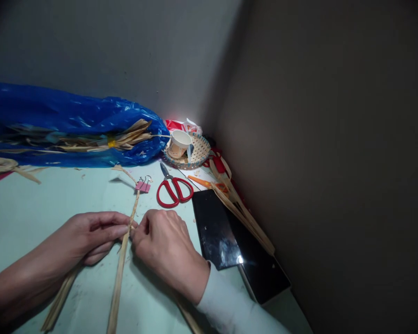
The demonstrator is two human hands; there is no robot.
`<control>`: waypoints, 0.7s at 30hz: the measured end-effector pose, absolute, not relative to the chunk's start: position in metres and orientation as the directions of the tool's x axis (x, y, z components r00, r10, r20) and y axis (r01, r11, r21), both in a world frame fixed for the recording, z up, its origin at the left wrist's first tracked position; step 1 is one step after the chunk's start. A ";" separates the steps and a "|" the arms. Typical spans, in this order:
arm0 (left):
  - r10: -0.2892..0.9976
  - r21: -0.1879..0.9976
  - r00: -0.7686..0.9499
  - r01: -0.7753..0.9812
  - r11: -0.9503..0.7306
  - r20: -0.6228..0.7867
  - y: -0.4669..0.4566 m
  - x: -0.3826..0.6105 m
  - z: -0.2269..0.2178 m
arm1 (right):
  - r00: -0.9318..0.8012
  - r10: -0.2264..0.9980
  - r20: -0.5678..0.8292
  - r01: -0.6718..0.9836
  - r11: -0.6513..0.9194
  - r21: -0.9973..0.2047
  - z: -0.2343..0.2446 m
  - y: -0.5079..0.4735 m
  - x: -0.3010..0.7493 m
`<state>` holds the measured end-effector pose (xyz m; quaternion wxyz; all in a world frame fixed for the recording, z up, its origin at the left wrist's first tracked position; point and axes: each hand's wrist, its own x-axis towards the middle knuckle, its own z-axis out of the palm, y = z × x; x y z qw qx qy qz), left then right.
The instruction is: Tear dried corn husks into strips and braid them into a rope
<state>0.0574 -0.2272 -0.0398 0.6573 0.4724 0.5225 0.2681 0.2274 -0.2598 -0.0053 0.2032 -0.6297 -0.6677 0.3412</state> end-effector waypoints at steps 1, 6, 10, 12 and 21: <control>0.850 0.902 0.301 0.160 0.402 -0.433 -0.228 0.057 -0.039 | -0.138 0.977 -0.160 0.696 -0.020 -0.718 -0.005 -0.260 0.228; 0.877 0.905 0.267 0.267 0.331 -0.399 -0.233 0.058 -0.027 | -0.231 0.967 -0.108 0.640 0.067 -0.765 -0.005 -0.264 0.235; 0.870 0.903 0.283 0.280 0.327 -0.403 -0.234 0.062 -0.017 | -0.275 0.957 -0.090 0.589 0.094 -0.803 -0.007 -0.264 0.237; 0.871 0.909 0.298 0.274 0.314 -0.391 -0.233 0.063 -0.017 | -0.295 0.951 -0.093 0.543 0.087 -0.835 -0.008 -0.262 0.239; 0.891 0.929 0.307 0.266 0.257 -0.334 -0.231 0.060 -0.027 | -0.332 0.922 -0.198 0.546 0.017 -0.838 0.000 -0.257 0.250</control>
